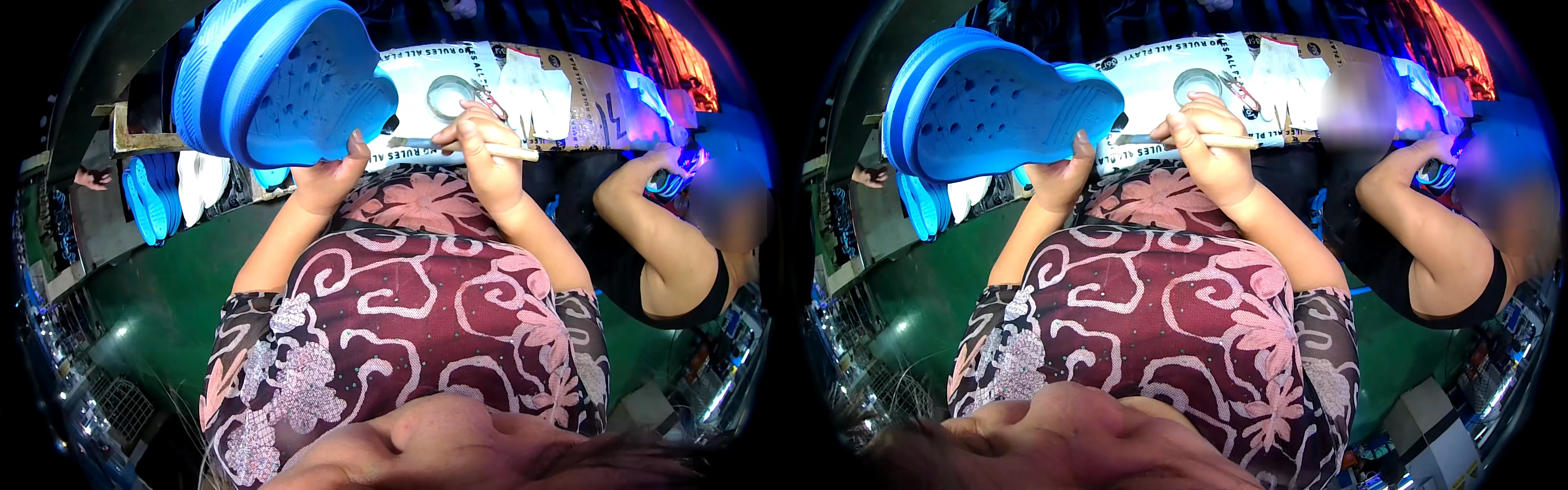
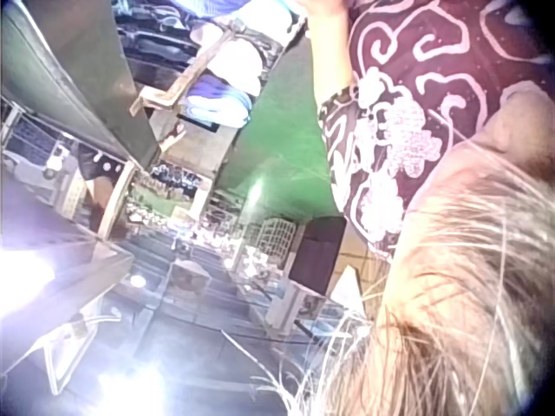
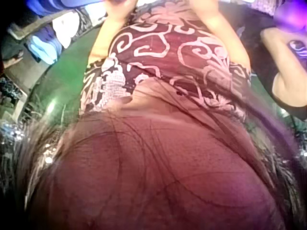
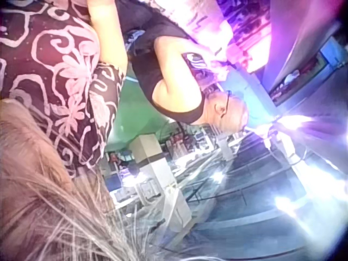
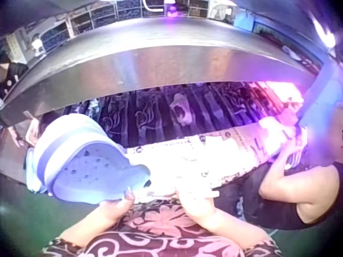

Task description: The person takes shoe soles, coats their surfaces with liquid using a brush, and places the soles onto an upper conveyor.

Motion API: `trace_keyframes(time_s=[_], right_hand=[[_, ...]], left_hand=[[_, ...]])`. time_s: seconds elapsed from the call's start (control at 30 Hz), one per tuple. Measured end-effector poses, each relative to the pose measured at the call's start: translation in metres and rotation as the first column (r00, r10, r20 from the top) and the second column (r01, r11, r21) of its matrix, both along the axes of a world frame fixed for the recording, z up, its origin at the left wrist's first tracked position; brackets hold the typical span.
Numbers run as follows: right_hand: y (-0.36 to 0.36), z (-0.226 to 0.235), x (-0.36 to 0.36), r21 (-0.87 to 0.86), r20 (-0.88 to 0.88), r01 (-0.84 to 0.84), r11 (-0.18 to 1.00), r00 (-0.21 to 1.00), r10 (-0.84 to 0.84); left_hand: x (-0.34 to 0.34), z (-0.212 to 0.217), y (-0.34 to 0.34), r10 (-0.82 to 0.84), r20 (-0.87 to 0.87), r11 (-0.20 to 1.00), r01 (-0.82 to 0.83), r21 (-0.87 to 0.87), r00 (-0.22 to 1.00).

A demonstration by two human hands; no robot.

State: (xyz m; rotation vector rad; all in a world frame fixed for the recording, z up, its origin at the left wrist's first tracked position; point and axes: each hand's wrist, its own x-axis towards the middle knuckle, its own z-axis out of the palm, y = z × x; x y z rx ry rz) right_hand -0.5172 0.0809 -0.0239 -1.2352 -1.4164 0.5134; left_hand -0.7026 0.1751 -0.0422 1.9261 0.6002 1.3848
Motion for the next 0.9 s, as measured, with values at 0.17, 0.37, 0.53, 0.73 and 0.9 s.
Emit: trace_keyframes(time_s=[0.17, 0.37, 0.53, 0.73, 0.9], right_hand=[[0.006, 0.001, 0.0, 0.054, 0.123, 0.048, 0.997, 0.991, -0.055], [-0.002, 0.004, 0.01, 0.162, 0.332, 0.073, 0.984, 0.935, -0.124], [-0.02, -0.001, 0.03, 0.126, 0.204, 0.175, 0.976, 0.959, -0.199], [-0.05, -0.03, 0.049, -0.016, -0.044, 0.335, 0.942, 0.941, -0.335], [-0.078, -0.034, 0.05, -0.202, -0.159, 0.394, 0.897, 0.89, -0.427]], left_hand=[[0.0, -0.002, 0.002, -0.024, -0.018, 1.0, 0.024, 0.01, 1.0], [0.005, 0.003, 0.006, 0.018, -0.057, 0.991, -0.01, 0.134, 0.998], [0.011, 0.024, 0.018, -0.054, -0.096, 0.997, 0.059, 0.054, 0.994], [0.003, 0.095, 0.014, -0.432, -0.008, 0.698, 0.329, -0.636, 0.902], [0.083, 0.136, 0.009, -0.841, 0.063, 0.277, 0.527, -0.803, 0.538]])
